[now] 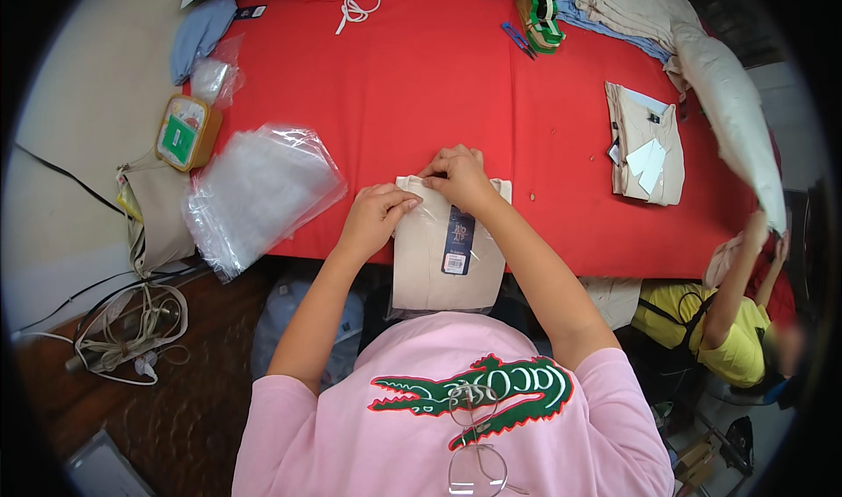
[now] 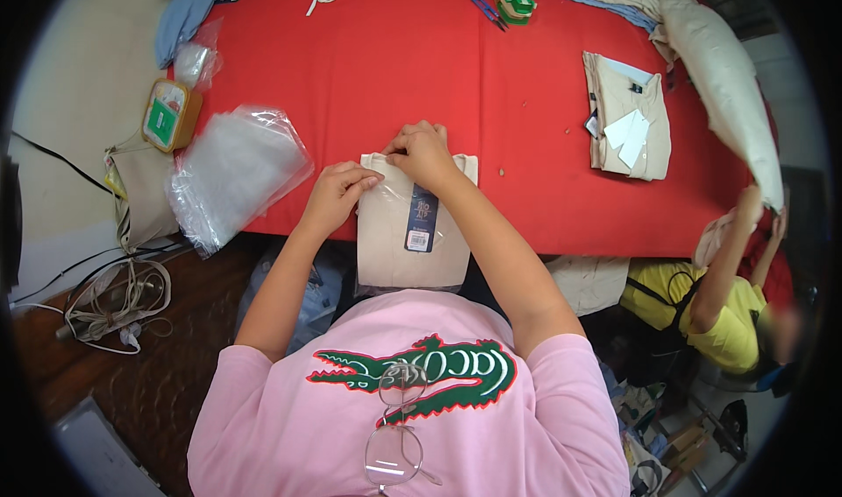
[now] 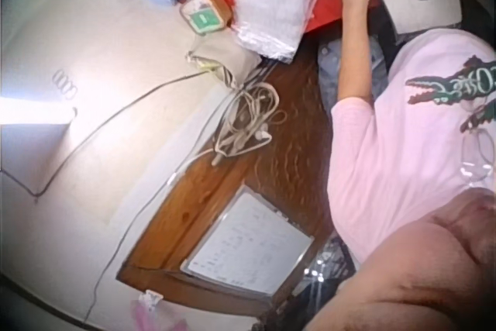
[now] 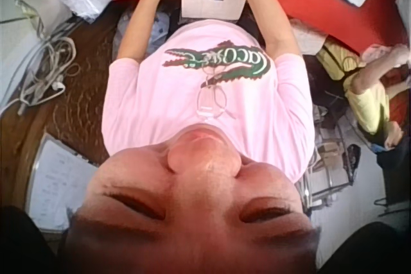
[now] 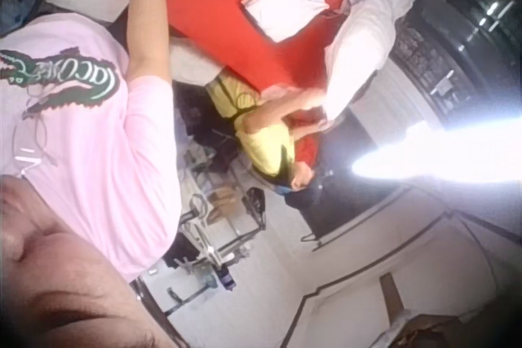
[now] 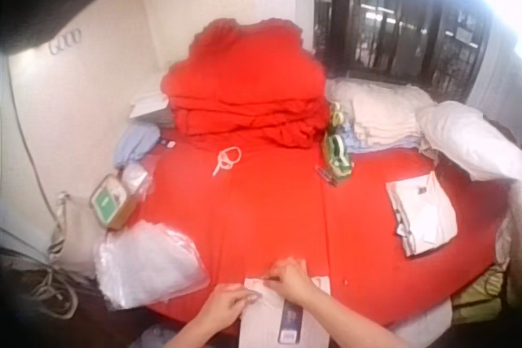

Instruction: The person places folded shirts into clear plastic bags, smooths the bags to remove air, and seals them. The person handles both blue and tan shirts, repeating the process for each garment.

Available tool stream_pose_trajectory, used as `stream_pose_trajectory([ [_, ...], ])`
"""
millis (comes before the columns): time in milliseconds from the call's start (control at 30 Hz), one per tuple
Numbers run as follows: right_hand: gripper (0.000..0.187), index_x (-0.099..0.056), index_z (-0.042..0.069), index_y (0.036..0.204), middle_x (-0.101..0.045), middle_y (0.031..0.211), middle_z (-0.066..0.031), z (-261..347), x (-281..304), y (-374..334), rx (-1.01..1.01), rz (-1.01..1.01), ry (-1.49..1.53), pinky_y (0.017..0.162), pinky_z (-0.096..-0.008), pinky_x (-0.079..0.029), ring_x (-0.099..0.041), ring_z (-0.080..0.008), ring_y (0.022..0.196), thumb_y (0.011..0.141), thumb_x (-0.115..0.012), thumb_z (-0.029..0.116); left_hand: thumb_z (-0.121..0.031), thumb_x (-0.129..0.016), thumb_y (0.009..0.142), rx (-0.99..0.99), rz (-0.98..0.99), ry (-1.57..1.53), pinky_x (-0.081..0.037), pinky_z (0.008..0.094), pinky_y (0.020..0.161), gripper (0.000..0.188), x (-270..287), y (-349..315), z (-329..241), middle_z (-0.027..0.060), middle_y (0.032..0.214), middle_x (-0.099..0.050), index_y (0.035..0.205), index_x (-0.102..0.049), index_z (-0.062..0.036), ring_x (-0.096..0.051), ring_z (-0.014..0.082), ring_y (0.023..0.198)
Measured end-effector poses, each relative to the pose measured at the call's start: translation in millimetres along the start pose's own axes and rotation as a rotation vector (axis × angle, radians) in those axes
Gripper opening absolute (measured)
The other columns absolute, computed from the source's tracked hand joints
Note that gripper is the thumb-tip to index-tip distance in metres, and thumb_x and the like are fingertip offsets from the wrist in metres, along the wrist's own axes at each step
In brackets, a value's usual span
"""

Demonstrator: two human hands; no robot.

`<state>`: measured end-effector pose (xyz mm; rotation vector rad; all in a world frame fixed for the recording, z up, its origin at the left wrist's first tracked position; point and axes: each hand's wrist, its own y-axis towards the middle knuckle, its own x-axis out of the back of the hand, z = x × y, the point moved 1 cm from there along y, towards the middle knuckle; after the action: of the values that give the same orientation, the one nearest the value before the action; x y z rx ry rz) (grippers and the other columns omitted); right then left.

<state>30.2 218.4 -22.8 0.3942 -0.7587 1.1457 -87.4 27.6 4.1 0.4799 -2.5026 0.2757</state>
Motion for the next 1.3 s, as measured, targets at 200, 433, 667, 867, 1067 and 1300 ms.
stream_pose_trajectory([
  [200,0.021,-0.080,0.012,0.101,-0.072,0.097,-0.0043,-1.1,61.9,-46.2,0.047,-0.270,0.180,0.101,-0.0442,-0.041,-0.065,-0.0253,0.101,0.085,-0.084,0.025,-0.017,-0.070,0.099,-0.166,-0.021,-0.001,-0.044,0.0402,0.114,0.018,7.0,10.0,-4.4,0.0090,0.134,-0.070,0.107,-0.081,-0.0048,-0.057,0.0275,0.132],
  [433,0.016,-0.072,0.008,0.089,-0.067,0.091,-0.0054,-36.7,65.3,-136.9,-0.154,-0.044,0.228,0.115,-0.0515,-0.039,-0.064,-0.0249,0.095,0.079,-0.085,0.012,-0.021,-0.062,0.105,-0.156,0.124,0.125,-0.023,0.0505,0.129,0.020,-2.1,21.8,-0.5,0.0132,0.164,-0.049,0.101,-0.071,-0.0039,-0.030,0.0379,0.160],
  [667,0.015,-0.061,0.004,0.074,-0.069,0.142,-0.0080,-14.6,65.7,-125.5,0.097,-0.076,0.196,0.116,-0.0442,-0.041,-0.058,-0.0290,0.121,0.070,-0.075,0.000,-0.020,-0.062,0.103,-0.201,0.221,0.240,-0.022,0.0524,0.130,0.018,3.2,35.6,-4.2,0.0127,0.165,-0.049,0.101,-0.071,-0.0044,-0.026,0.0395,0.161],
  [867,0.013,-0.061,0.003,0.070,-0.063,0.154,-0.0088,-11.2,51.0,-98.4,-0.006,0.252,0.101,0.094,-0.0359,-0.055,-0.058,-0.0288,0.119,0.066,-0.073,-0.001,-0.019,-0.061,0.103,-0.211,0.167,0.232,-0.027,0.0511,0.128,0.019,6.2,25.4,-6.5,0.0121,0.157,-0.057,0.100,-0.071,-0.0028,-0.034,0.0377,0.158],
  [1067,0.009,-0.070,0.005,0.084,-0.072,0.141,-0.0064,-31.1,52.6,-98.3,-0.069,0.137,0.313,0.093,-0.0353,-0.055,-0.057,-0.0265,0.126,0.078,-0.076,0.003,-0.019,-0.058,0.106,-0.171,0.117,0.172,-0.033,0.0469,0.124,0.022,-2.2,30.0,13.4,0.0126,0.153,-0.061,0.102,-0.069,-0.0002,-0.044,0.0374,0.151],
  [1300,0.011,-0.072,0.005,0.102,-0.071,0.136,-0.0106,-72.9,54.0,-108.2,-0.053,-0.238,0.252,0.093,-0.0365,-0.054,-0.060,-0.0233,0.122,0.093,-0.076,0.009,-0.020,-0.059,0.106,-0.135,0.002,0.155,-0.047,0.0446,0.104,0.024,-8.8,44.5,18.8,0.0154,0.122,-0.073,0.107,-0.070,0.0014,-0.064,0.0344,0.118],
])
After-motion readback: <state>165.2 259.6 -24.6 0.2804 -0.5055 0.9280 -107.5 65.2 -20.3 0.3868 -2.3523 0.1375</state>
